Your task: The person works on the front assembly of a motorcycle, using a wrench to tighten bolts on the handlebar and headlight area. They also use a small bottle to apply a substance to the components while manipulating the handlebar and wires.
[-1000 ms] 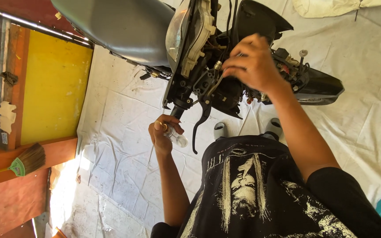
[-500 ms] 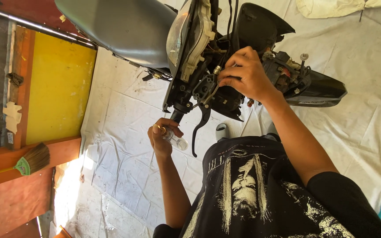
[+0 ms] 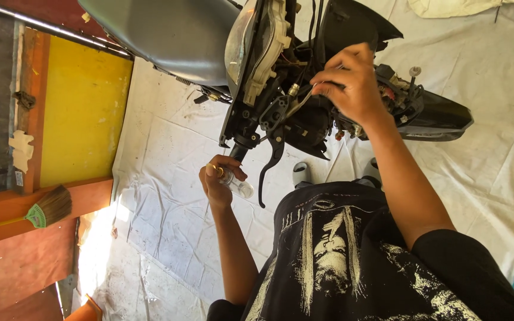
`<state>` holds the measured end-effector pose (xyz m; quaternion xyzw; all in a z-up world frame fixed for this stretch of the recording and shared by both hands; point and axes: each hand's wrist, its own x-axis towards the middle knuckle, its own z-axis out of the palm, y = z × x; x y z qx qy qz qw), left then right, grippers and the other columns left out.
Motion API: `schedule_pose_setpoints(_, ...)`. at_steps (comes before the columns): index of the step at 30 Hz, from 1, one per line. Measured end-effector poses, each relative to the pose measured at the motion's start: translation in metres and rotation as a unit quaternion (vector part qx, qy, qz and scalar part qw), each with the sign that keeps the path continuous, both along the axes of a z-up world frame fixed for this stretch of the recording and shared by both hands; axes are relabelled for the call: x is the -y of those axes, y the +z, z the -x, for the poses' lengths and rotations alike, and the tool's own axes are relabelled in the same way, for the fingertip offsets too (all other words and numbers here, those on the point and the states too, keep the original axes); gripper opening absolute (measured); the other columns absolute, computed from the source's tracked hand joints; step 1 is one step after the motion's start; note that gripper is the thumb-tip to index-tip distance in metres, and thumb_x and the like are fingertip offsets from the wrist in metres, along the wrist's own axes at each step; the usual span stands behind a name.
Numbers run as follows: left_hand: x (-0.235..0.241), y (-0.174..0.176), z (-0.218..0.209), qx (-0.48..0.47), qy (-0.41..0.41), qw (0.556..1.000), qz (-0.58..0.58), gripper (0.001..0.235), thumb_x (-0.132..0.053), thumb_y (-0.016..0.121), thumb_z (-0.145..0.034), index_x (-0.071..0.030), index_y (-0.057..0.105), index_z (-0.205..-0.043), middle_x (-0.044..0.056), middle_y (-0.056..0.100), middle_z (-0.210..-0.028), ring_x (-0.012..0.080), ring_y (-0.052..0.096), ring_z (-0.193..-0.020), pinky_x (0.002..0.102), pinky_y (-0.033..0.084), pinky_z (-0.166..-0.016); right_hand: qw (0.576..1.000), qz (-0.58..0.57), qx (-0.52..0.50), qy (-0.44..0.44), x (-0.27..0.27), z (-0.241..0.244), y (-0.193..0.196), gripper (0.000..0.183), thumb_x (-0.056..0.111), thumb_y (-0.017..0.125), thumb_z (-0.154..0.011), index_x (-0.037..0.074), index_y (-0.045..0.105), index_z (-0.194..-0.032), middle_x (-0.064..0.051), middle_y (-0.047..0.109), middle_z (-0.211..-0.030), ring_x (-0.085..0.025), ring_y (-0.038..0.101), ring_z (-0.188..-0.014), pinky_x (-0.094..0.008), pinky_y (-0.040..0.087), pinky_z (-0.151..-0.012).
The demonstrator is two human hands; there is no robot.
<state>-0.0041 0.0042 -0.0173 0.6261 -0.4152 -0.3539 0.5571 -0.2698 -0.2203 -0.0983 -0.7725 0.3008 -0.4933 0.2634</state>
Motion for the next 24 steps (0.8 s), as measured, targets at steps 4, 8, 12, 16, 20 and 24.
schedule_pose_setpoints(4,0.003,-0.004,-0.002,0.005,0.009,1.000,0.001,0.076,-0.065,0.039,-0.095,0.005,0.068,-0.084,0.010,0.059,-0.053,0.0228,0.062,-0.047,0.027,0.048,-0.050,0.999,0.004,-0.010,0.032,-0.004,-0.011,-0.023,0.020,0.037,0.079,-0.093,0.017,0.083,-0.095,-0.001,0.062,-0.093,-0.024,0.042,-0.108,-0.040,0.033,-0.098)
schedule_pose_setpoints(8,-0.005,-0.004,-0.001,0.016,0.011,1.000,-0.009,0.076,-0.065,0.038,-0.096,0.003,0.068,-0.084,0.011,0.059,-0.053,0.0233,0.061,-0.047,0.028,0.048,-0.051,1.000,-0.022,0.016,0.009,-0.008,-0.010,-0.026,0.028,0.043,0.074,-0.094,0.016,0.082,-0.095,-0.002,0.059,-0.094,-0.024,0.041,-0.107,-0.040,0.034,-0.098)
schedule_pose_setpoints(12,-0.001,-0.006,-0.004,-0.003,0.006,1.000,0.007,0.073,-0.062,0.039,-0.097,0.004,0.068,-0.085,0.011,0.059,-0.053,0.0230,0.061,-0.047,0.027,0.048,-0.051,0.998,-0.020,0.010,0.058,-0.022,-0.012,0.017,0.014,0.024,0.086,-0.086,0.012,0.084,-0.093,0.000,0.061,-0.094,-0.023,0.042,-0.107,-0.036,0.035,-0.098)
schedule_pose_setpoints(16,-0.003,-0.006,0.001,0.003,0.006,1.000,0.005,0.073,-0.062,0.039,-0.097,0.004,0.067,-0.085,0.012,0.059,-0.054,0.0231,0.060,-0.047,0.028,0.049,-0.052,1.000,-0.001,0.007,-0.012,-0.009,-0.004,-0.012,0.022,0.038,0.081,-0.091,0.016,0.084,-0.095,0.001,0.061,-0.094,-0.022,0.043,-0.107,-0.039,0.030,-0.098)
schedule_pose_setpoints(20,-0.001,-0.020,-0.010,0.023,-0.004,0.999,0.035,0.075,-0.057,0.031,-0.101,0.006,0.066,-0.083,0.012,0.057,-0.049,0.0227,0.062,-0.047,0.027,0.051,-0.051,0.999,0.016,0.041,-0.001,-0.016,-0.014,-0.016,0.022,0.039,0.077,-0.095,0.017,0.080,-0.092,-0.001,0.060,-0.094,-0.024,0.046,-0.104,-0.039,0.038,-0.094)
schedule_pose_setpoints(24,0.000,-0.030,-0.018,0.050,-0.016,0.997,0.057,0.083,-0.059,0.024,-0.103,0.007,0.067,-0.079,0.015,0.055,-0.042,0.0247,0.066,-0.044,0.025,0.052,-0.051,0.997,0.030,0.068,-0.008,0.006,-0.013,-0.068,0.027,0.044,0.078,-0.097,0.018,0.080,-0.093,-0.004,0.060,-0.094,-0.027,0.047,-0.103,-0.042,0.039,-0.097)
